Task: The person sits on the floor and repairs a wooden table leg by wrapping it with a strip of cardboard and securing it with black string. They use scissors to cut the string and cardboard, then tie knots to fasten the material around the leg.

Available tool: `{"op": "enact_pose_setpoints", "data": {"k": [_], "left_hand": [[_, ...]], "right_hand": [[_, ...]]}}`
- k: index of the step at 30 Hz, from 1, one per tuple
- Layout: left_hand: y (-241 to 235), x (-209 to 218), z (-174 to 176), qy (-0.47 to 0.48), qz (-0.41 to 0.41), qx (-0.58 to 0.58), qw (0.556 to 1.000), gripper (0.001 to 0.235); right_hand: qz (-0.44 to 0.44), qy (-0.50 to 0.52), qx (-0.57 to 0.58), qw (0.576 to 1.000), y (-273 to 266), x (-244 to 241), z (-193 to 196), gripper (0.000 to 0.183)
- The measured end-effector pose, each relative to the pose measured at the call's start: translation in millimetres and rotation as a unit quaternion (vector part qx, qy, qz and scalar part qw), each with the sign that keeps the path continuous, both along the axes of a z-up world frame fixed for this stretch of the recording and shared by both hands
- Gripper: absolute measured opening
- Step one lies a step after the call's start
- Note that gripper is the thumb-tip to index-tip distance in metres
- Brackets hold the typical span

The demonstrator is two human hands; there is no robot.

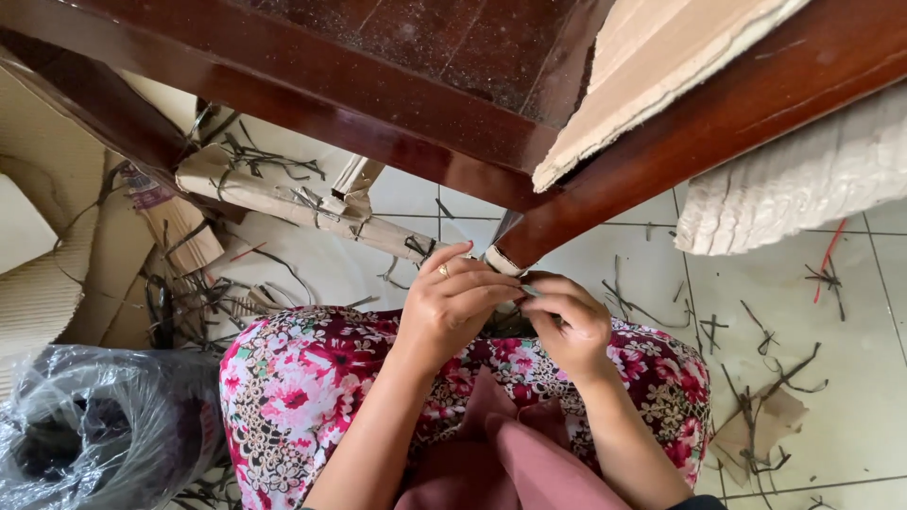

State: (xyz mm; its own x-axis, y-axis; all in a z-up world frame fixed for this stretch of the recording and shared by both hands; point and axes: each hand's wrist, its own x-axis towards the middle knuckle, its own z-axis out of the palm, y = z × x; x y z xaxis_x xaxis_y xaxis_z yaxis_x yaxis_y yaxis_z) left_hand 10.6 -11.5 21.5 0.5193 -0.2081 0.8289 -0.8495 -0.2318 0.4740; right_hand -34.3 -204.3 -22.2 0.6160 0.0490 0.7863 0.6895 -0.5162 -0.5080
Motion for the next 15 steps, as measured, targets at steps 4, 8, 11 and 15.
{"op": "enact_pose_setpoints", "data": {"k": [4, 8, 11, 15], "left_hand": [[-5.9, 1.4, -17.3, 0.008, 0.027, -0.031, 0.999, 0.012], [-4.4, -1.2, -12.7, -0.007, 0.041, -0.017, 0.999, 0.019], [-4.0, -5.1, -4.0, 0.005, 0.048, -0.008, 0.999, 0.019], [-2.9, -9.1, -4.6, 0.027, 0.042, 0.009, 0.999, 0.028]], "right_hand": [[0.045, -0.095, 0.046, 0.993, 1.8, 11.5, -6.4, 0.007], [0.044, -0.189, -0.092, 0.977, -0.2, 10.9, 10.5, 0.008], [0.011, -0.184, -0.147, 0.972, 7.6, 6.2, 29.2, 0.009], [0.012, -0.133, -0.127, 0.983, 17.5, 1.2, 49.8, 0.008]]}}
